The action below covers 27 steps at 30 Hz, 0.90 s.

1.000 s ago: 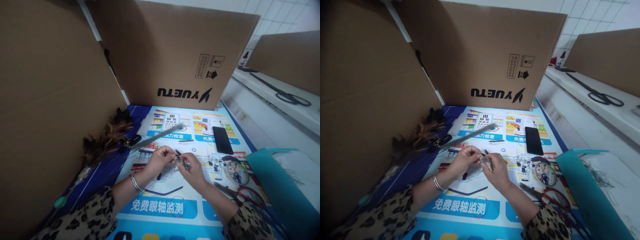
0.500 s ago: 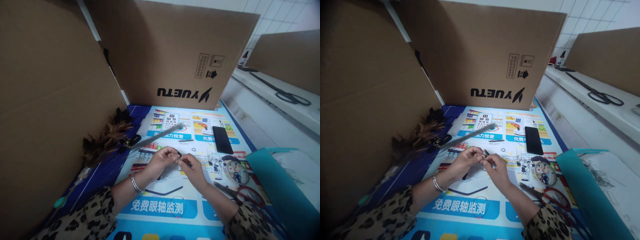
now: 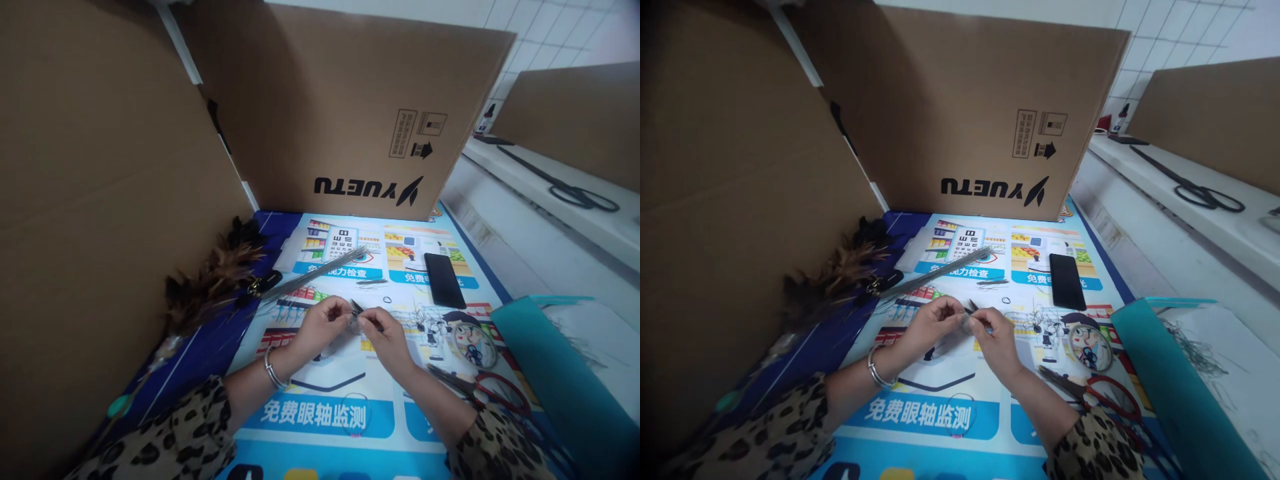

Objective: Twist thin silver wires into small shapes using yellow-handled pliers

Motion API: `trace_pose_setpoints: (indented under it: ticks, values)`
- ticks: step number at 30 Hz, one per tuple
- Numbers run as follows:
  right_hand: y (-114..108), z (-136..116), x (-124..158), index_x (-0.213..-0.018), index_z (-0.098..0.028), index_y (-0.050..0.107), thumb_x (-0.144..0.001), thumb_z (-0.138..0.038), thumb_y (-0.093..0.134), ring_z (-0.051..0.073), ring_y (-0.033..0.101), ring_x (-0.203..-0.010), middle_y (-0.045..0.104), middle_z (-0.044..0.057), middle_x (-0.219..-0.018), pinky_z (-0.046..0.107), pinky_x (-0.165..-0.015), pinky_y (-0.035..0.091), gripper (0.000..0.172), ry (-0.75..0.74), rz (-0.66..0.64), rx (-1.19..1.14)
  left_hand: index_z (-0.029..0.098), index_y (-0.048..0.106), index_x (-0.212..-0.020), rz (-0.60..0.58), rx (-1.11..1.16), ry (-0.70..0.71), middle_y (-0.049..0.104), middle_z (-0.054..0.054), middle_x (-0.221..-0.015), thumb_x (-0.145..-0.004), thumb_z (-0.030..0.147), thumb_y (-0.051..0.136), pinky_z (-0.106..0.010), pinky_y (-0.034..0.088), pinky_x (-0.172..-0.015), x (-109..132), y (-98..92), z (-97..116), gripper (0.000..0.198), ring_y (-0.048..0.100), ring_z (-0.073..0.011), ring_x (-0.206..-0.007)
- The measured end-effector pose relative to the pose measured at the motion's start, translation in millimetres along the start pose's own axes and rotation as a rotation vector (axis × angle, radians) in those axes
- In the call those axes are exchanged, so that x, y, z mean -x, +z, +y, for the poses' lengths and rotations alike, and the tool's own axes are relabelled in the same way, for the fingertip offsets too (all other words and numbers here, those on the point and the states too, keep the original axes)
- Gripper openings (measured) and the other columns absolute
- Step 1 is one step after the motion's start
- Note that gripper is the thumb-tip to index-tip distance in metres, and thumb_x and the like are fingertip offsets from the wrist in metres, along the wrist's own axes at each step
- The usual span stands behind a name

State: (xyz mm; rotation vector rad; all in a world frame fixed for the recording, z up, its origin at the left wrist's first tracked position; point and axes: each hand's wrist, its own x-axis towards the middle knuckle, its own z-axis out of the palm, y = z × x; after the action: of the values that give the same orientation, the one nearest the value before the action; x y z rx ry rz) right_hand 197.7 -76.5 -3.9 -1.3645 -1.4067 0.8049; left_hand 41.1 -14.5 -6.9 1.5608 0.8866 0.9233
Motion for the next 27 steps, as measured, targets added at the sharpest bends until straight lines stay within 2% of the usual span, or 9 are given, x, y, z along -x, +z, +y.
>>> trace_pose_setpoints:
  ticks: [3,6,10,13,18,23,27]
  values:
    - [-0.2,0.2,-0.4,-0.082,-0.019,0.06,-0.085,-0.03,0.051,0.015,0.053,-0.071,0.058,0.001,-0.076,0.024,-0.066,0.043,0.015,-0.012,-0.011,0.017,0.015,0.06,-0.077,0.021,-0.168,0.099,0.059,-0.003,-0.075,-0.075,0.016,0.057,-0.025,0.043,-0.066,0.2,-2.2,5.2,0.004,0.054,-0.0136,-0.071]
    - [-0.5,-0.1,-1.2,-0.083,-0.019,0.061,-0.085,-0.03,0.05,0.015,0.053,-0.071,0.058,0.001,-0.076,0.025,-0.066,0.042,0.016,-0.035,-0.023,0.023,0.016,0.062,-0.076,0.045,-0.223,0.182,0.061,-0.004,-0.08,-0.074,0.013,0.056,-0.027,0.044,-0.071,0.2,-3.2,8.2,0.007,0.055,-0.0158,-0.079]
    - [-0.7,-0.4,-2.1,-0.082,-0.019,0.061,-0.086,-0.03,0.049,0.015,0.053,-0.072,0.058,0.002,-0.077,0.025,-0.066,0.042,0.016,-0.049,-0.036,0.032,0.016,0.063,-0.077,0.044,-0.152,0.132,0.064,-0.007,-0.093,-0.074,0.013,0.056,-0.027,0.045,-0.071,0.2,-2.5,6.8,0.008,0.058,-0.017,-0.083]
    - [-0.8,0.0,-2.4,-0.081,-0.019,0.06,-0.086,-0.029,0.048,0.015,0.052,-0.071,0.057,0.001,-0.076,0.025,-0.065,0.042,0.016,-0.053,-0.044,0.041,0.016,0.063,-0.079,0.04,-0.106,0.093,0.065,-0.006,-0.086,-0.073,0.015,0.057,-0.026,0.046,-0.068,0.2,-1.7,5.6,0.008,0.059,-0.0157,-0.075]
    - [-1.5,0.2,-2.7,-0.081,-0.019,0.06,-0.086,-0.029,0.048,0.014,0.052,-0.07,0.057,0.001,-0.075,0.025,-0.065,0.041,0.016,-0.066,-0.063,0.038,0.018,0.065,-0.087,0.075,-0.132,0.147,0.064,-0.007,-0.096,-0.073,0.013,0.058,-0.027,0.046,-0.072,-0.2,-1.6,6.1,0.016,0.059,-0.0179,-0.087]
    - [-2.6,-0.9,-2.1,-0.081,-0.019,0.06,-0.086,-0.029,0.048,0.015,0.052,-0.072,0.057,0.001,-0.076,0.024,-0.066,0.041,0.016,-0.057,-0.068,0.04,0.019,0.067,-0.084,0.02,-0.19,0.173,0.066,-0.005,-0.086,-0.074,0.012,0.055,-0.029,0.046,-0.075,-0.4,-3.1,7.6,0.017,0.06,-0.0178,-0.082]
    - [-2.2,0.4,-1.8,-0.082,-0.019,0.059,-0.086,-0.031,0.049,0.014,0.052,-0.071,0.057,0.001,-0.075,0.024,-0.065,0.042,0.017,-0.044,-0.046,0.05,0.018,0.067,-0.084,0.033,-0.199,0.162,0.067,-0.005,-0.084,-0.075,0.013,0.055,-0.029,0.046,-0.075,-0.6,-4.3,8.7,0.016,0.06,-0.0179,-0.081]
